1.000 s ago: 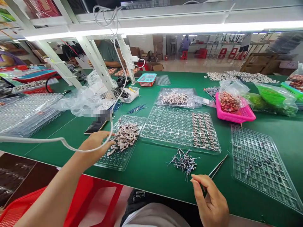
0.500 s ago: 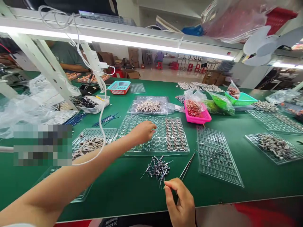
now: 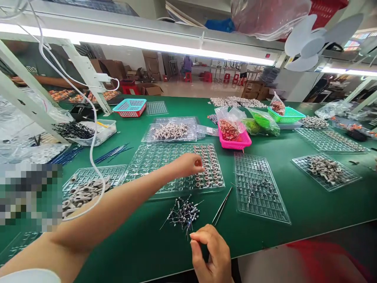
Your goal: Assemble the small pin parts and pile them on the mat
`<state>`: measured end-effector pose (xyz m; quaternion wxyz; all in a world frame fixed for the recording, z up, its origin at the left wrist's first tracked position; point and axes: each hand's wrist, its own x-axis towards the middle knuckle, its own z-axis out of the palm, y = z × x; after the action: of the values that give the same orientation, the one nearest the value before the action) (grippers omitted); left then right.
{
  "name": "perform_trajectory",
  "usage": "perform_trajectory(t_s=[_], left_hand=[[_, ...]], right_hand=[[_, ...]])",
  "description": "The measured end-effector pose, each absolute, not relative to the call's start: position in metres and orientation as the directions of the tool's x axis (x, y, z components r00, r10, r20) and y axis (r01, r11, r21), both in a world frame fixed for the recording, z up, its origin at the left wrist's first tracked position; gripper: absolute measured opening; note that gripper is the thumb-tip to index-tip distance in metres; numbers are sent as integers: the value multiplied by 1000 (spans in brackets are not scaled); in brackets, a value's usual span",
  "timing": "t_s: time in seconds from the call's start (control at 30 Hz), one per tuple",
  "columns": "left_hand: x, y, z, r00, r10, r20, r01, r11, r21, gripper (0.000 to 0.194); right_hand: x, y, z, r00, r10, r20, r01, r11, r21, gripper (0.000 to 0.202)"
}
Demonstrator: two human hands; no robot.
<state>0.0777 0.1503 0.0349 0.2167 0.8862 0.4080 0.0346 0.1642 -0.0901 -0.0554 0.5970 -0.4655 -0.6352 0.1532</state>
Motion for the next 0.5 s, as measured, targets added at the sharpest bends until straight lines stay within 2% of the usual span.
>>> perform_trajectory(t_s=[0.17,0.4,0.5], left_hand=[[61,107,31,752,649,-117,630,-655,416,14],[62,101,17,691,717,-94,684,-606,406,32],[66,100,10,630,769,-110,730,-538,422,31]], right_hand=[[167,-91,-46,102,762,640,432,546,-718,18],[167,-94,-45,99,784,613,459,510,-727,20],[167,-94,-44,88,781,618,470,514,-717,20]])
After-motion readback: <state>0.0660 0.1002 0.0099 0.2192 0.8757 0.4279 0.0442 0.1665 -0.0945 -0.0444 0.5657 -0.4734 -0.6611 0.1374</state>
